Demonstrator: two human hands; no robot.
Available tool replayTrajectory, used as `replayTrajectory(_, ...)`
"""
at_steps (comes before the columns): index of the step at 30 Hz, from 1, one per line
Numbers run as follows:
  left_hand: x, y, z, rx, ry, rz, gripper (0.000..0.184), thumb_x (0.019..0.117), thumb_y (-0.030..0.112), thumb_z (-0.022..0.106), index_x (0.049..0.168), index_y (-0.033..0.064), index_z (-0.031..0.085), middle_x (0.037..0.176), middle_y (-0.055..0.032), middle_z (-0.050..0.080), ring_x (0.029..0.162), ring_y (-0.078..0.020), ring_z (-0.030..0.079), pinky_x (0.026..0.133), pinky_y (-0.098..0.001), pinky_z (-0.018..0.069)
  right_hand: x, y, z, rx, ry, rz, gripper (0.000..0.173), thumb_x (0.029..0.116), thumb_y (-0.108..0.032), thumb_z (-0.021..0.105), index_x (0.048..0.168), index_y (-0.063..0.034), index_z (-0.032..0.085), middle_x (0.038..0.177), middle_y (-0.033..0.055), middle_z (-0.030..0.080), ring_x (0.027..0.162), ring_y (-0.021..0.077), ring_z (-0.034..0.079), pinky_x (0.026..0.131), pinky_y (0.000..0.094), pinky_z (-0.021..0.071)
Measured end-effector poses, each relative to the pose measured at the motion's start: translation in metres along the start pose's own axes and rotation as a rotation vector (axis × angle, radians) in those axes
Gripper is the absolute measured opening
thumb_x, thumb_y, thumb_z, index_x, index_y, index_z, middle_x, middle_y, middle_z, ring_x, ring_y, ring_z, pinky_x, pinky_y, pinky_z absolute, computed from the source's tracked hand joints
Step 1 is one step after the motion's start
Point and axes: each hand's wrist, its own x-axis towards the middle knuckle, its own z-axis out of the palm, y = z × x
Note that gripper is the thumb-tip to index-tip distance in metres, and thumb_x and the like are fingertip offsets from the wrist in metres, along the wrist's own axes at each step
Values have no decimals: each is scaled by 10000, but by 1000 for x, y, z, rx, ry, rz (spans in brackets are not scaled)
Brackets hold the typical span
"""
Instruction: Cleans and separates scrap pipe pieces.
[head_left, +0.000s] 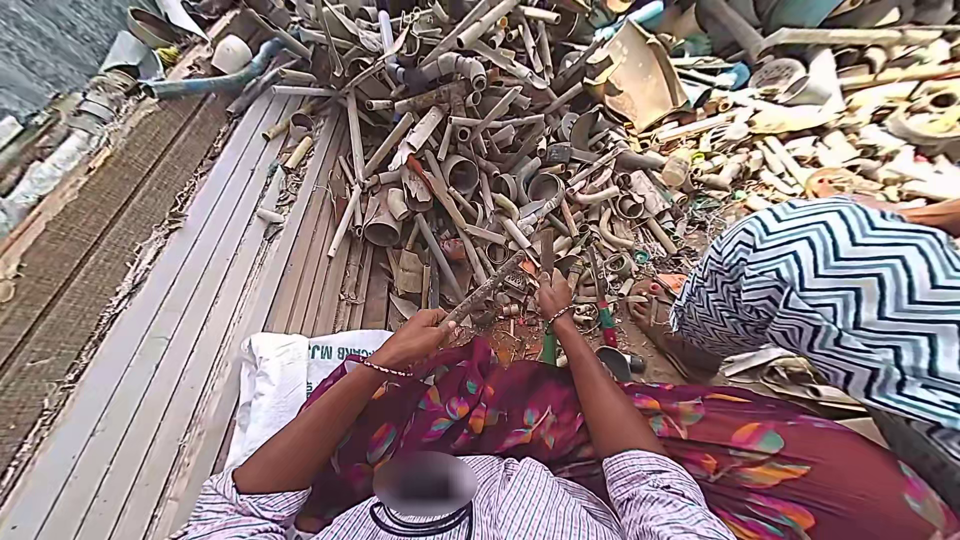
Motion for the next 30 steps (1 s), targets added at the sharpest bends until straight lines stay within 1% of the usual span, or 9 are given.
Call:
replayTrajectory(6,-4,10,2,-294,-123,-177,293,1135,172,312,1115,38,572,648,42,481,445,-21,442,415,-148,389,-2,2,6,84,-57,38,412,1141,-263,341,1392,27,493,894,229,598,715,330,588,713,502,514)
replayTrajectory(9,-4,10,4,-278,-125,-144,236,1126,159,357,1129,35,558,654,30,514,436,-16,448,410,-147,394,-2,5,2,72,16,11,408,1134,-263,367,1379,37,496,924,272,623,766,392,625,738,553,518)
replayTrajectory(12,2,5,-1,149,-80,4,330,1076,125,519,1395,42,499,866,-30,622,577,-45,512,538,-199,437,-2,1,-6,-22,133,-37,434,1124,-252,395,1415,58,486,1097,338,652,996,481,661,887,619,506)
replayTrajectory(14,9,12,-6,598,-94,17,439,1060,150,558,1481,48,485,1186,-190,662,988,-288,650,907,-462,511,0,-3,-14,-80,192,-68,437,1116,-214,428,1416,96,491,1191,366,642,1124,513,638,983,641,467)
replayTrajectory(15,13,14,-6,739,-135,12,448,1050,129,565,1484,41,493,1277,-250,637,1152,-392,627,1020,-565,455,2,-2,-18,-94,223,-82,427,1113,-210,436,1396,101,508,1179,361,648,1120,508,641,982,641,465)
replayTrajectory(18,31,12,4,1105,-332,72,431,1005,75,597,1435,61,564,1287,-260,643,1226,-454,593,1038,-624,424,5,6,-31,-78,280,-61,436,1112,-217,430,1412,91,507,1182,345,652,1099,479,651,981,622,463)
replayTrajectory(21,54,1,30,1314,-504,324,302,1004,21,553,1293,-14,632,1181,-240,675,1186,-425,595,1045,-591,382,4,11,-36,-79,300,-44,450,1119,-244,409,1438,63,487,1117,319,664,982,439,674,905,596,501)
replayTrajectory(26,108,-21,101,1272,-653,810,247,1033,-16,484,1154,-154,648,1176,-303,668,1250,-471,557,1101,-603,342,1,15,-31,-111,290,-107,448,1115,-275,414,1416,46,498,950,255,660,764,359,653,760,553,532)
replayTrajectory(30,133,-49,175,701,-740,650,365,1080,-31,357,1370,-222,470,1473,-369,466,1460,-480,351,1237,-461,194,-1,18,-26,-133,266,-128,445,1115,-364,410,1371,-15,514,817,199,601,625,315,585,619,525,506)
